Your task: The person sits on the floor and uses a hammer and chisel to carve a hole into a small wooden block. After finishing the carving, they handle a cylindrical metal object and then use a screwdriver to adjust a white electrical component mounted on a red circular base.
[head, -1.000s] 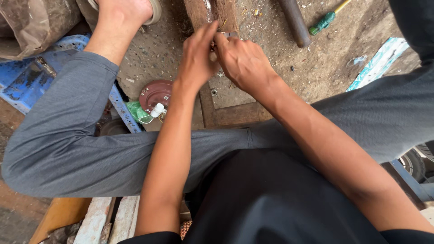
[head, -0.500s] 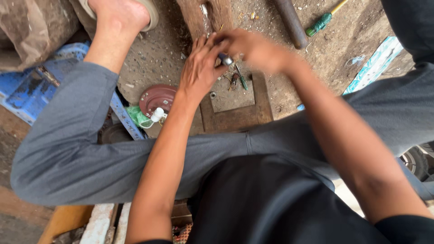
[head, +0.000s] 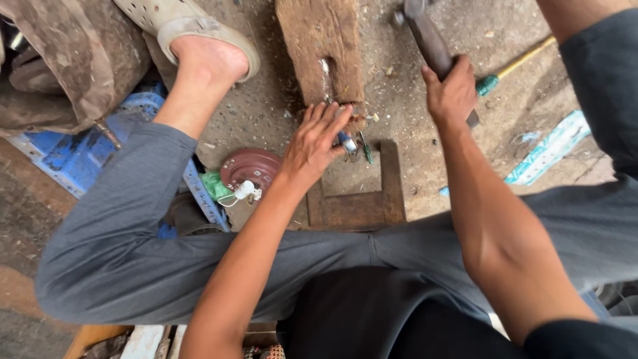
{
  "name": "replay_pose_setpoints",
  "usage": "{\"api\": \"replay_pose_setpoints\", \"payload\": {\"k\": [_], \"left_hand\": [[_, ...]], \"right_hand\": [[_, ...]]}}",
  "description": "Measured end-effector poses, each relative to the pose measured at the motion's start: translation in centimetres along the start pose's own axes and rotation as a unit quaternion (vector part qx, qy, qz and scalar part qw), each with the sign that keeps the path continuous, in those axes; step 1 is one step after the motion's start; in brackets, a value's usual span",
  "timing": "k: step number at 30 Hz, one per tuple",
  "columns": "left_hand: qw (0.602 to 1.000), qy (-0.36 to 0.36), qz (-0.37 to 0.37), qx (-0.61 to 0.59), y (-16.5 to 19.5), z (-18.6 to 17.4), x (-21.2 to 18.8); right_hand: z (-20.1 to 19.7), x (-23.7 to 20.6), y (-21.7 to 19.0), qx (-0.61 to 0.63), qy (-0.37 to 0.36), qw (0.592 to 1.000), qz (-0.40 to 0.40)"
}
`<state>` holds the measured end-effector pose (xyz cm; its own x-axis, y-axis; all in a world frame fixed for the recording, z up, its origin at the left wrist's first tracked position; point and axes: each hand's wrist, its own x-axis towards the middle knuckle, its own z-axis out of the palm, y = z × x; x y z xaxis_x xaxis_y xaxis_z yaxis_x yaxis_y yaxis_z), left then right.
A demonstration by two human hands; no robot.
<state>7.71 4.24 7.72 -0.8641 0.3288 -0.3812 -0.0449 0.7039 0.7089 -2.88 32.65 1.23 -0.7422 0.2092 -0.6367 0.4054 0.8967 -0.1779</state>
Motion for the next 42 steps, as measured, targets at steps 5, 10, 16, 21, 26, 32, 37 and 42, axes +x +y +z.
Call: {"api": "replay_pose_setpoints", "payload": {"k": [5, 10, 16, 21, 26, 32, 37, 42], "left_hand": [[1.0, 0.007, 0.02, -0.001, -1.2, 0.6, 0.5], [0.994, 0.072, 0.076, -0.005, -2.3, 0.9, 2.1], [0.996, 0.043, 0.02, -0.08, -1.8, -0.6, 2.7], [0.991, 0.078, 0.066, -0.092, -2.1, -1.2, 2.7], [0.997, 0.047, 0.034, -0.055, -2.9, -0.8, 3.2], [0.984, 0.136, 0.11, -0.01, -3.8, 0.7, 3.0], [0.992, 0.059, 0.027, -0.111, -4.5, 1.1, 2.3], [0.977, 0.173, 0.12, 0.018, -3.4, 0.0, 2.1]], "right_hand": [[-4.9, -4.3, -1.5, 0.084, -0.13, 0.986, -0.064], [-14.0, -12.6, -2.7, 0.216, -0.304, 0.912, -0.173], [-16.3, -16.1, -4.3, 0.065, -0.333, 0.928, -0.151], [-16.9, -17.5, -5.4, 0.148, -0.305, 0.924, -0.174], [-16.9, -17.9, -6.4, 0.213, -0.308, 0.914, -0.156], [-16.4, -17.8, -6.9, 0.075, -0.311, 0.934, -0.158], [-15.6, -18.0, -6.9, 0.129, -0.328, 0.928, -0.121], [-15.0, -17.7, -7.0, 0.081, -0.314, 0.941, -0.091]]}}
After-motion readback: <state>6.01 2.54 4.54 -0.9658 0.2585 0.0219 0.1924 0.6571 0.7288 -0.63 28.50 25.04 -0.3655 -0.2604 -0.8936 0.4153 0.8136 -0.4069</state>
